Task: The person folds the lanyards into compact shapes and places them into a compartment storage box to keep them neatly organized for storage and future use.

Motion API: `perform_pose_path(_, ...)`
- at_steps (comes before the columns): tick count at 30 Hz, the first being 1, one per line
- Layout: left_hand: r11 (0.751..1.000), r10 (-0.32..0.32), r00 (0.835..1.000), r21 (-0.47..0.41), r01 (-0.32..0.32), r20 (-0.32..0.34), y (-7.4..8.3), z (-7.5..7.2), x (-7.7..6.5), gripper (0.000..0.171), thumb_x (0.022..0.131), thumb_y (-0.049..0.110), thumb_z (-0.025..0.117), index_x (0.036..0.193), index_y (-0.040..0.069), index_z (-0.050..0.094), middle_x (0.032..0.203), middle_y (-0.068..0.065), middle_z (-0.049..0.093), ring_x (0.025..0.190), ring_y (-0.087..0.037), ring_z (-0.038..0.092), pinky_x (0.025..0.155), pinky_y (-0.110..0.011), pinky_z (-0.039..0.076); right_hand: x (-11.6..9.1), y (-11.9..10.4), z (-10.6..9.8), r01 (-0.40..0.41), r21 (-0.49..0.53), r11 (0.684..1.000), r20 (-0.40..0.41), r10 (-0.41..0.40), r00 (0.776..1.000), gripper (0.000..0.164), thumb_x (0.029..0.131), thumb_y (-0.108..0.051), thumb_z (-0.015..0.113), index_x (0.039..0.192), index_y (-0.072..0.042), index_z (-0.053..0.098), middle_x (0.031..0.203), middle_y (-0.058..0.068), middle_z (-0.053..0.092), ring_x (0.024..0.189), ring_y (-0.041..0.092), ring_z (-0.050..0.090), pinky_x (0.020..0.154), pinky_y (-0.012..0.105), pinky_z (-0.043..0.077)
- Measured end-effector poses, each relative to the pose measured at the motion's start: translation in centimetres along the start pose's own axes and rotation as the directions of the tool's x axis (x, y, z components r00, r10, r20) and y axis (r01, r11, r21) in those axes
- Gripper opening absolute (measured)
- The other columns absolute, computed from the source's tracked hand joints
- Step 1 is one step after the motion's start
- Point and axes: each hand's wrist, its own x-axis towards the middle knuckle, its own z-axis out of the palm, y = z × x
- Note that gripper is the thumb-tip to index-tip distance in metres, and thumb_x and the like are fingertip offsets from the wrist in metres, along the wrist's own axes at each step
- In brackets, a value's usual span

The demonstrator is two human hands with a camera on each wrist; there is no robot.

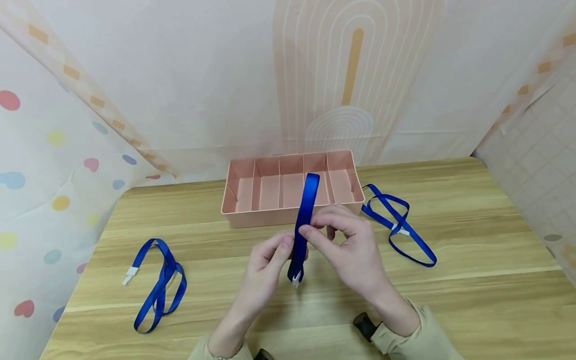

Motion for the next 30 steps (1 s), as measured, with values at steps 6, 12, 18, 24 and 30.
perform_pose_path(6,0.999,0.012,0.998,-0.051,-0.009,0.058,-0.1,0.4,0.0,0.038,0.115,0.018,0.040,0.122,-0.010,0.065,0.104,-0.034,0.072,0.095,-0.002,0.070,0.087,-0.021,0.055,0.0,0.0,0.0,-0.014,-0.010,1.000,-0.009,0.014,1.000,0.020,0.089,0.015,0.071,0.088,-0.004,0.075,0.091,-0.006,0.071,0.079,0.008,0.055,0.063,0.024,0.042)
perform_pose_path(12,0.999,-0.021,0.998,-0.027,0.022,0.052,0.2,0.5,-0.2,0.033,0.114,0.017,0.043,0.118,-0.007,0.065,0.095,-0.031,0.066,0.084,-0.001,0.063,0.079,-0.020,0.055,0.1,0.1,-0.1,-0.010,0.004,1.000,-0.020,0.010,1.000,0.021,0.090,0.015,0.071,0.091,-0.006,0.076,0.090,-0.007,0.073,0.082,0.008,0.057,0.067,0.022,0.044)
perform_pose_path(18,1.000,0.004,0.999,0.006,-0.004,0.040,0.0,0.8,-0.2,0.033,0.113,0.017,0.045,0.107,-0.008,0.066,0.090,-0.029,0.064,0.081,-0.002,0.060,0.077,-0.022,0.055,0.0,0.1,-0.1,-0.040,-0.037,0.998,-0.032,0.039,0.999,0.015,0.090,0.014,0.071,0.095,0.001,0.077,0.085,-0.013,0.073,0.080,0.006,0.058,0.070,0.019,0.047)
perform_pose_path(24,0.998,-0.008,1.000,0.057,0.007,0.017,0.1,1.0,-0.3,0.025,0.111,0.015,0.051,0.102,-0.004,0.066,0.086,-0.023,0.064,0.077,-0.001,0.056,0.073,-0.020,0.052,-0.1,0.0,0.0,-0.069,-0.112,0.991,-0.045,0.064,0.997,0.014,0.091,0.012,0.072,0.099,0.002,0.077,0.083,-0.013,0.070,0.078,0.006,0.059,0.070,0.019,0.048)
perform_pose_path(30,0.999,0.001,0.999,0.035,-0.002,0.041,0.0,1.2,-0.2,0.032,0.114,0.015,0.042,0.110,-0.007,0.065,0.084,-0.025,0.059,0.076,-0.001,0.054,0.072,-0.019,0.051,-0.1,-0.1,0.2,-0.094,-0.104,0.990,-0.057,0.089,0.994,0.014,0.090,0.012,0.073,0.099,0.001,0.077,0.078,-0.012,0.070,0.074,0.006,0.062,0.071,0.018,0.050)
